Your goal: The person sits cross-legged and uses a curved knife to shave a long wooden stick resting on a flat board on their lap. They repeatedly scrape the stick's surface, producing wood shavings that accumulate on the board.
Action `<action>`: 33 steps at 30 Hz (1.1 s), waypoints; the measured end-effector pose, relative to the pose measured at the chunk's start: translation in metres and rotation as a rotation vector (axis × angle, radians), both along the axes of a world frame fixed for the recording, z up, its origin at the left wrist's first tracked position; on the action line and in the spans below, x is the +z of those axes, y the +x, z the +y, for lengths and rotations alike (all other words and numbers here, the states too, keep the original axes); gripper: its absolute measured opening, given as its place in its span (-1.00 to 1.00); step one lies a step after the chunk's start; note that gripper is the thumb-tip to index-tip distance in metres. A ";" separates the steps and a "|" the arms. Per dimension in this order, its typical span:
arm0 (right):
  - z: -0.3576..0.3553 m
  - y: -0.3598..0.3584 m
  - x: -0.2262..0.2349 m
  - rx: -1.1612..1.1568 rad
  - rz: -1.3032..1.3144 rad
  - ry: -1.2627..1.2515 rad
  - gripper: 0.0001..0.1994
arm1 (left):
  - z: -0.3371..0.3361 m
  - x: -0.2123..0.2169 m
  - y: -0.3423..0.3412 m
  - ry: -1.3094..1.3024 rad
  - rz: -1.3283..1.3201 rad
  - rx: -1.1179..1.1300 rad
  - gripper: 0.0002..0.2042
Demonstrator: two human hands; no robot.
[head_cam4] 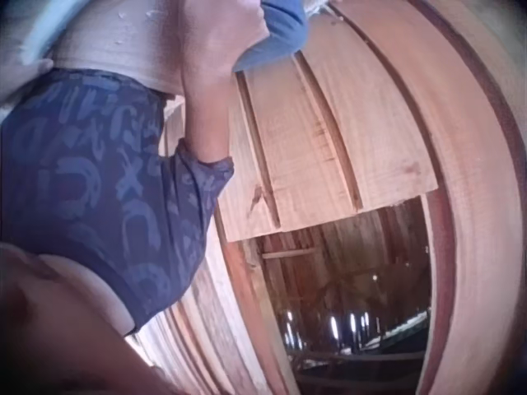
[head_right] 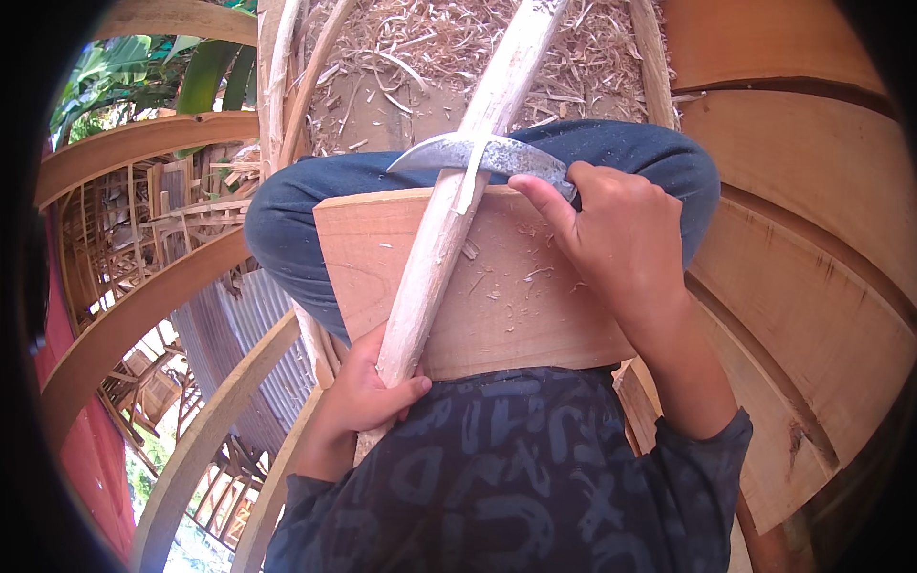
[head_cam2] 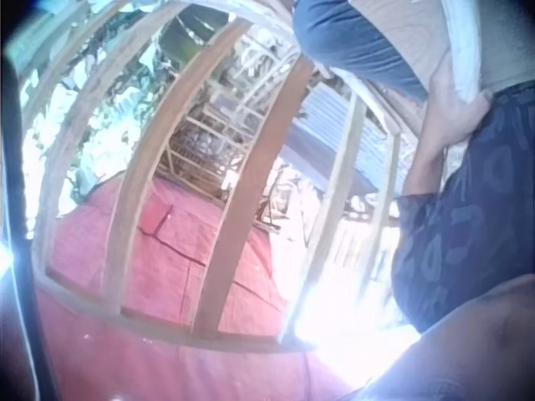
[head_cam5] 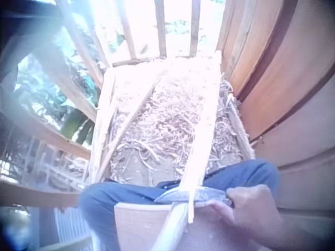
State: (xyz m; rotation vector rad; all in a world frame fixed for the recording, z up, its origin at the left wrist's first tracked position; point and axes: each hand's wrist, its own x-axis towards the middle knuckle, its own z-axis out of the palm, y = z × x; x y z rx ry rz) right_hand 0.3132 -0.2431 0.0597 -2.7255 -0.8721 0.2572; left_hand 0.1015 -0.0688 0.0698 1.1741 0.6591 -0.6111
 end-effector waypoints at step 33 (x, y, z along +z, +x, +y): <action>-0.014 -0.056 -0.004 0.023 1.298 0.665 -0.77 | 0.045 0.010 -0.053 0.125 0.039 -0.229 -0.71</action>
